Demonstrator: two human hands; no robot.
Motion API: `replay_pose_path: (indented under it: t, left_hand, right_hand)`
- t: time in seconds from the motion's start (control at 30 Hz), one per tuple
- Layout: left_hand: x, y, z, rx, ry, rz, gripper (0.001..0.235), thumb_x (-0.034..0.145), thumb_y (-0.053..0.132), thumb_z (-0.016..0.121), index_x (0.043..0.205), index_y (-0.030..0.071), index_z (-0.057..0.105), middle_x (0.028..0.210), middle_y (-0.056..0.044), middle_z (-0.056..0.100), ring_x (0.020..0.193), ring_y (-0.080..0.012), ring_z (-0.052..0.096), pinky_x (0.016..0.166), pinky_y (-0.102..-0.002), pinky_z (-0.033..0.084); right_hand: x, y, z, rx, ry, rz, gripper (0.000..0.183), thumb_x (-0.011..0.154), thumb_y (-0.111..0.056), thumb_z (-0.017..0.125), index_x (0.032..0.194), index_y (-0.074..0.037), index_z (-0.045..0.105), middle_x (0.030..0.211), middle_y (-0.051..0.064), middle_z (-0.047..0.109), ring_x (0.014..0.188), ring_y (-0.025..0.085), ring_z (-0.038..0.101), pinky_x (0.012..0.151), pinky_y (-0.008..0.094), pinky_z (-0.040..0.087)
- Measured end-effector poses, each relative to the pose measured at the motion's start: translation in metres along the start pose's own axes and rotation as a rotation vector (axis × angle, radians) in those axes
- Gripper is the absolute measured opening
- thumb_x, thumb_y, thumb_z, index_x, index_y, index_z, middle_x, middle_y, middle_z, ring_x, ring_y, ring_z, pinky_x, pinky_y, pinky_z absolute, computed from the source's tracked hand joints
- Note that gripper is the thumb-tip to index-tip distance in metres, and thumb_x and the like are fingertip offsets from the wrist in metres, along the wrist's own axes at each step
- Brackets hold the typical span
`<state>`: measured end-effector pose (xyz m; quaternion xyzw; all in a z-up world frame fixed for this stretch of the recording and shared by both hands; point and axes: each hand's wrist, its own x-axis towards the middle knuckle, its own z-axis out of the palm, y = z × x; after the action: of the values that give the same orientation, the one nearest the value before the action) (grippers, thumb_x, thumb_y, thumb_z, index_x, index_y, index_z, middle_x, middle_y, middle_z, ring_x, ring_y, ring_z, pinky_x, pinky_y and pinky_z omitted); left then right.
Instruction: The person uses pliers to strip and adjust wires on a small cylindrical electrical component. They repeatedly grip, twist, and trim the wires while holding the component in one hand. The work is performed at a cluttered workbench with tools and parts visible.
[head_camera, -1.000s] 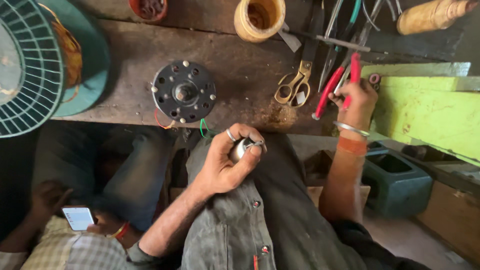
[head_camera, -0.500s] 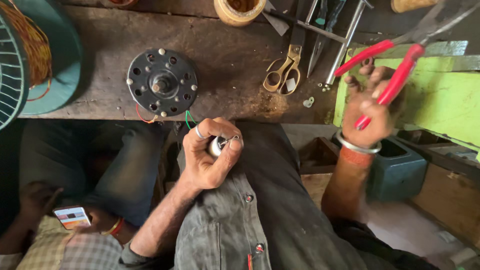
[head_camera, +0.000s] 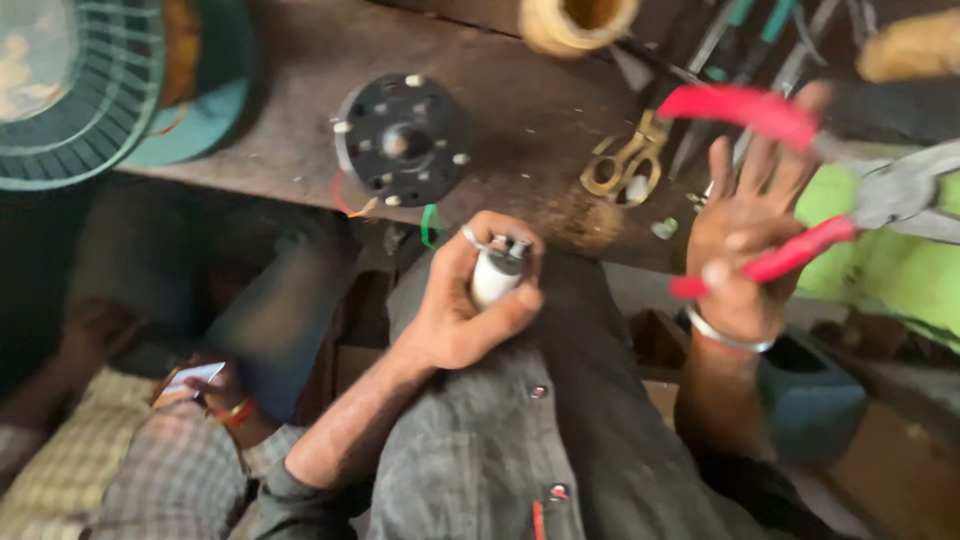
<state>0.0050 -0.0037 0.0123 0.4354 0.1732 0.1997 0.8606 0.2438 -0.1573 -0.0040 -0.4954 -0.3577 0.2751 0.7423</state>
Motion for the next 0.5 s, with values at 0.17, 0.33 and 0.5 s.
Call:
replay_pose_path:
  t: [0.17, 0.33, 0.5]
  left_hand:
    - [-0.012, 0.009, 0.013, 0.115, 0.088, -0.006, 0.023, 0.098, 0.011, 0.073, 0.115, 0.003, 0.059, 0.094, 0.001, 0.061, 0.083, -0.004, 0.055, 0.077, -0.023, 0.047]
    - [-0.014, 0.025, 0.015, 0.343, 0.129, 0.141, 0.029, 0.094, 0.017, 0.081, 0.111, 0.004, 0.061, 0.087, 0.001, 0.066, 0.071, -0.0023, 0.059, 0.063, -0.021, 0.05]
    - [-0.017, 0.036, 0.019, 0.466, 0.152, 0.19, 0.045, 0.09, 0.025, 0.087, 0.12, 0.003, 0.063, 0.092, -0.005, 0.074, 0.08, -0.0071, 0.072, 0.072, -0.024, 0.059]
  right_hand:
    - [-0.012, -0.02, 0.043, 0.15, -0.223, 0.313, 0.039, 0.079, 0.0, 0.062, 0.115, -0.01, 0.071, 0.143, 0.018, 0.048, 0.143, 0.034, 0.044, 0.132, 0.057, 0.029]
    - [-0.003, -0.042, 0.056, -0.666, -0.315, 0.469, 0.039, 0.08, -0.002, 0.056, 0.119, 0.003, 0.054, 0.119, 0.013, 0.062, 0.102, 0.025, 0.07, 0.09, 0.034, 0.059]
    - [0.012, -0.061, 0.05, -1.159, -0.614, -0.16, 0.024, 0.065, 0.001, 0.072, 0.089, 0.005, 0.074, 0.115, 0.017, 0.063, 0.095, 0.034, 0.066, 0.079, 0.041, 0.056]
